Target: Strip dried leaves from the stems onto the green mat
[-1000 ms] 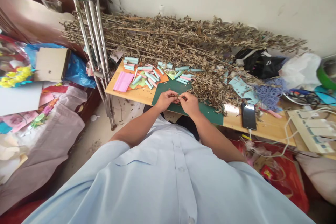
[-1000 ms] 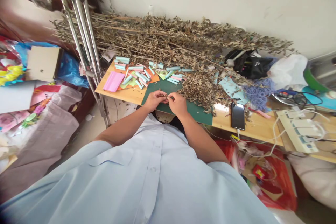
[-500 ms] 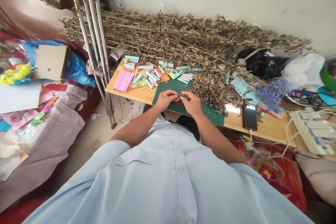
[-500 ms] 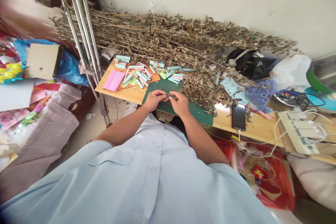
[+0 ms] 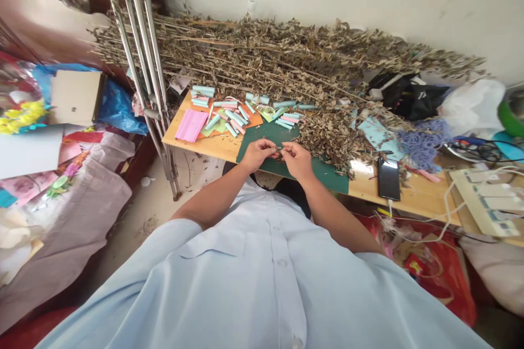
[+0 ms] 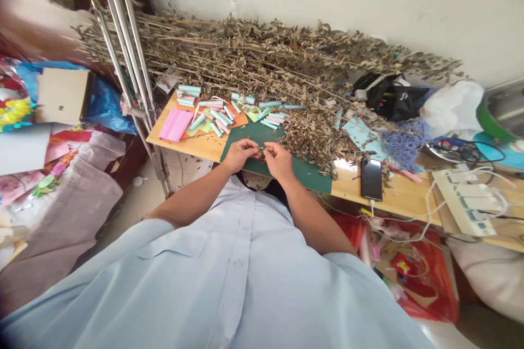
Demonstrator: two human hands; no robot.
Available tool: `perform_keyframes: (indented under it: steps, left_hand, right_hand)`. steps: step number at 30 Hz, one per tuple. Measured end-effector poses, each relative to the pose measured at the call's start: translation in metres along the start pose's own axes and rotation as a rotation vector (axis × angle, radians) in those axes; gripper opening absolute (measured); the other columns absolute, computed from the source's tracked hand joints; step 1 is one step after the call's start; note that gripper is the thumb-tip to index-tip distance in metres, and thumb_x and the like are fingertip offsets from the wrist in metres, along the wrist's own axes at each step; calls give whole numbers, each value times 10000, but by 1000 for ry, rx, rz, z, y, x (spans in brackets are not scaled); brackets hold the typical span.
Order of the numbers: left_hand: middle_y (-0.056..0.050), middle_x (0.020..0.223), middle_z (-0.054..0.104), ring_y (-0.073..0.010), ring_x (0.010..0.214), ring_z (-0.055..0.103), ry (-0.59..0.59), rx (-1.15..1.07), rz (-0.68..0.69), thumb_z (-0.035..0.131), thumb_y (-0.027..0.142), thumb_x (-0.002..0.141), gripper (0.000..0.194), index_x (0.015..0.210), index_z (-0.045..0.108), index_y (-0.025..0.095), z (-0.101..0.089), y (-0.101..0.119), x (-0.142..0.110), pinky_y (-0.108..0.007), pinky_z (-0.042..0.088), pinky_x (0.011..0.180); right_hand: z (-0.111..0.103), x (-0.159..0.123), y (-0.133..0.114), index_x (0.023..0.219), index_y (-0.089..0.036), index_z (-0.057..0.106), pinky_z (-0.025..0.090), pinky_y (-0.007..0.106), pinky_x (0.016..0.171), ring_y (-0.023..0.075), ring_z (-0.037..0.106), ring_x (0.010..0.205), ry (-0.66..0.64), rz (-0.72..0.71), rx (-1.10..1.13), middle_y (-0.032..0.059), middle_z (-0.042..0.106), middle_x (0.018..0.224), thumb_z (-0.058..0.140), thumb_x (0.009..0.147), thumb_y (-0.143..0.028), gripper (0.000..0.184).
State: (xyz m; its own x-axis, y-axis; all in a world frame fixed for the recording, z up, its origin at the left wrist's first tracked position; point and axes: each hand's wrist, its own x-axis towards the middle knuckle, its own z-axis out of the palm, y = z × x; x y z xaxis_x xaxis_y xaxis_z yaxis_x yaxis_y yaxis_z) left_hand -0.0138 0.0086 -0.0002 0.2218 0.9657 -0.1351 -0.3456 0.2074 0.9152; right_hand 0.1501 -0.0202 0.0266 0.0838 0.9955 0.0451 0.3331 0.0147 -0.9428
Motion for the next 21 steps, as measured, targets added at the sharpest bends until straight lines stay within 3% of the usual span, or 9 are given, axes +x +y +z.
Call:
perform_keyframes:
  steps: [6,12,21]
  left_hand:
    - [-26,798,702,-133,663,689,3,3,15,864,322,668,349,877,673,118,0,-1,1,-322,606,727]
    - [-25,770,700,-141,672,698,-2,5,16,858,316,678,337,871,667,116,1,0,0,-318,607,720]
    - [-39,730,712,-142,659,683,-52,123,-11,795,298,725,308,946,721,95,4,7,-3,-288,578,668]
  right_hand:
    - [-3,-4,-7,1002,-200,701,554,326,645,173,664,648,5,18,44,52,739,875,648,808,-441,314]
    - [-5,-6,-8,784,-220,680,477,290,587,163,585,557,-61,5,-125,-4,647,621,610,854,-432,234]
    - [-1,-4,2,814,-229,620,452,274,594,163,588,599,-74,-17,-161,-3,657,690,550,892,-404,204]
